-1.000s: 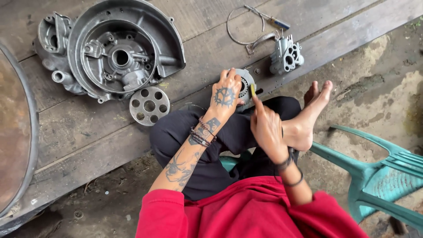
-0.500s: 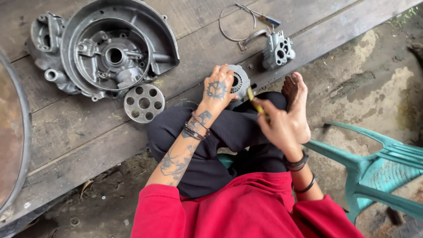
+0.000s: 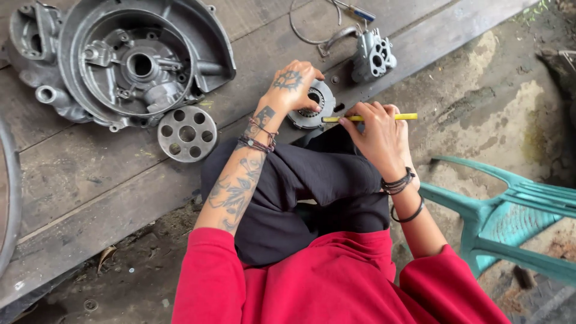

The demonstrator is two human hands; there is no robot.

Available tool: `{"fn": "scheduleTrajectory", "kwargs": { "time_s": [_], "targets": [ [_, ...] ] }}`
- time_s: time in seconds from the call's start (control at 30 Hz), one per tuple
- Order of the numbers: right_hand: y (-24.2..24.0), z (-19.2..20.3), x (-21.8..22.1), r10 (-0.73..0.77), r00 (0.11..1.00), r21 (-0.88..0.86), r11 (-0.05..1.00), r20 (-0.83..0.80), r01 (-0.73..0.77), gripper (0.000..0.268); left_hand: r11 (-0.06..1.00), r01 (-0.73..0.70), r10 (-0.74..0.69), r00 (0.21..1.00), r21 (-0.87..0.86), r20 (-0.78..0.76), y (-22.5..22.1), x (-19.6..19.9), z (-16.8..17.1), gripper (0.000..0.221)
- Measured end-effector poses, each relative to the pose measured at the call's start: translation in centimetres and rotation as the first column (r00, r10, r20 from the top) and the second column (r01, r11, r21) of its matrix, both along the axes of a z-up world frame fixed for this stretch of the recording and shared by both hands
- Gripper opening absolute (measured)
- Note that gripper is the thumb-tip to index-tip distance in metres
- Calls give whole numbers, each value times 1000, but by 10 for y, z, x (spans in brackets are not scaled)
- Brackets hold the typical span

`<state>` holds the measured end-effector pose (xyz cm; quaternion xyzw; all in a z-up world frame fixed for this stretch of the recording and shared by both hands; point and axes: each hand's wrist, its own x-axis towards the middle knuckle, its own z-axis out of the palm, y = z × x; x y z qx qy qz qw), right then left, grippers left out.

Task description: Cleaning and inspecting motorcycle clutch hub components, including plates and the hub itself, using a small hand tool.

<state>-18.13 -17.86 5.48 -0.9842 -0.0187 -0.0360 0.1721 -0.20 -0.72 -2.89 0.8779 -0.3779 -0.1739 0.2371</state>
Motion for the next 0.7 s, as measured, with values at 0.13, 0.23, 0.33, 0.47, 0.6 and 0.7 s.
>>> {"fn": "scheduleTrajectory", "kwargs": {
  "time_s": [0.13, 0.23, 0.33, 0.47, 0.6, 0.7],
  "targets": [
    [21, -35, 21, 30, 1000, 5, 1000, 9, -30, 27, 997, 10, -10, 1000, -72, -5, 10, -2, 8, 69],
    [4, -37, 25, 86, 996, -17, 996, -25, -87, 24, 996, -16, 19, 999, -85, 31, 8, -1, -1, 71],
    [-34, -37, 29, 78, 997, -14, 997, -17, -78, 25, 998, -36, 39, 998, -56, 52, 0, 0, -23, 76],
    [2, -26, 35, 125, 992, -46, 991, -6, -126, 24, 999, -25, 26, 999, -26, 42, -4, 1, -18, 68],
    [-15, -31, 36, 136, 990, 9, 991, -43, -136, 26, 999, -5, 6, 999, -32, 38, -3, 0, -23, 65],
    [-18, -24, 36, 121, 992, -62, 991, -21, -122, 24, 999, -6, 7, 999, -37, 34, -2, 1, -25, 65]
  ]
}}
